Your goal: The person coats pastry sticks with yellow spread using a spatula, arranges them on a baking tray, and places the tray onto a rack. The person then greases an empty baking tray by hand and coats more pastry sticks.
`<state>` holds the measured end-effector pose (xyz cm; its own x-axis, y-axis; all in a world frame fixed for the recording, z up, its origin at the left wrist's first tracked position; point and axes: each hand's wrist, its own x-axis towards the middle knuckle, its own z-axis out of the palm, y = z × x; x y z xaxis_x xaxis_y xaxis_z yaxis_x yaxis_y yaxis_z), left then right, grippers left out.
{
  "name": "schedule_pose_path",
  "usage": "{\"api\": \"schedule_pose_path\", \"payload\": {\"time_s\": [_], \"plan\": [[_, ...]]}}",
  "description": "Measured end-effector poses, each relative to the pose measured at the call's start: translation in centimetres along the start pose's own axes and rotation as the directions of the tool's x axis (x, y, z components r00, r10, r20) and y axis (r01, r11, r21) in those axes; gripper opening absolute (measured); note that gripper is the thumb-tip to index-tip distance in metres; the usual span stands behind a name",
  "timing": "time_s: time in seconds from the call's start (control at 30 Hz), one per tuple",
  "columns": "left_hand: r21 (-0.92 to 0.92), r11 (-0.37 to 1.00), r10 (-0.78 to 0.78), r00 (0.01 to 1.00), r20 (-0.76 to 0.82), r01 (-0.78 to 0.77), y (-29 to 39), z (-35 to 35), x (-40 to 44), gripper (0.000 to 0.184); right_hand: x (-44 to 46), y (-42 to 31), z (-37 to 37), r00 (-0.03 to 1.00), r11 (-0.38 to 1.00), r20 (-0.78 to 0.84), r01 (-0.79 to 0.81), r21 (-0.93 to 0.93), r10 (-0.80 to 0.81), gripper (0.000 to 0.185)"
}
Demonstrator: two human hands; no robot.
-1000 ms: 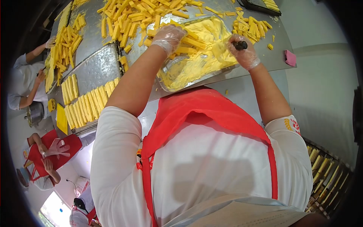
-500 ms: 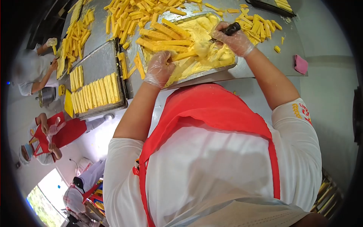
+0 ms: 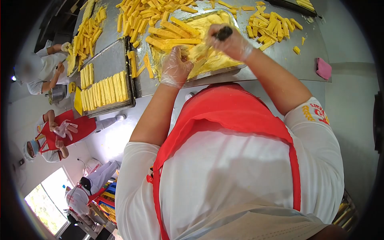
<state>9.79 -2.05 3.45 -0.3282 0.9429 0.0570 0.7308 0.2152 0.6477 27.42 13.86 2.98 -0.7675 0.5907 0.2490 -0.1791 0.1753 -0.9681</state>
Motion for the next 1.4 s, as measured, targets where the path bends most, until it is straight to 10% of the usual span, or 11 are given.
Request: {"api": "schedule_pose_path", "payload": {"time_s": [0.07,0.3,0.37,0.43,0.5,0.57,0.77,1.0,1.17,1.27,1.4], "plan": [[0.084,0.995,0.053,0.999,-0.008,-0.052,-0.3,-0.2,-0.1,0.034,0.8,1.0,-3.3,0.944,0.767,-0.189,-0.33,-0.55,0.271,0.018],[0.372,0.648,0.64,0.74,0.209,-0.665,-1.6,-1.0,-0.6,0.011,-0.3,-4.2,0.7,0.994,0.919,0.104,0.016,-0.394,0.027,0.022],[0.335,0.625,0.667,0.705,0.24,-0.705,-2.6,-1.1,-0.6,0.01,0.1,0.0,-1.3,0.983,0.877,-0.074,-0.181,-0.445,0.166,0.023],[0.288,0.723,0.625,0.772,0.117,-0.628,-3.0,-1.0,-0.3,0.01,0.8,2.4,-3.1,0.96,0.838,-0.222,-0.26,-0.48,0.17,0.021],[0.203,0.854,0.473,0.878,0.076,-0.478,-3.0,-0.9,0.3,0.011,0.5,-1.1,-2.1,0.994,0.482,0.096,0.107,-0.869,-0.046,0.021],[0.119,0.949,0.29,0.957,0.027,-0.292,-2.2,-1.2,0.9,0.012,-0.4,-6.1,2.7,0.999,0.878,0.029,-0.01,-0.479,0.027,0.018],[-0.069,0.991,0.123,0.977,0.177,-0.112,-5.1,-5.4,1.4,0.02,-2.9,1.7,-0.9,0.964,0.722,-0.265,-0.207,-0.66,0.034,0.01],[0.223,0.968,-0.001,0.893,-0.449,0.113,-21.9,-21.1,2.0,0.021,-3.3,1.1,0.9,0.935,0.638,-0.353,-0.249,-0.729,-0.038,0.009],[0.448,0.709,-0.283,0.801,-0.527,0.545,-38.4,-29.6,2.5,0.023,-3.1,1.7,2.4,0.895,0.674,-0.446,-0.328,-0.662,-0.002,0.011],[0.682,0.6,-0.232,0.907,-0.352,0.418,-48.0,-30.3,2.9,0.026,-2.8,1.4,3.5,0.888,0.626,-0.46,-0.364,-0.69,0.009,0.012],[0.772,0.429,-0.335,0.877,-0.345,0.468,-38.9,-33.2,4.1,0.03,-2.0,-0.2,4.9,0.924,0.466,-0.374,-0.297,-0.833,-0.08,0.01]]}}
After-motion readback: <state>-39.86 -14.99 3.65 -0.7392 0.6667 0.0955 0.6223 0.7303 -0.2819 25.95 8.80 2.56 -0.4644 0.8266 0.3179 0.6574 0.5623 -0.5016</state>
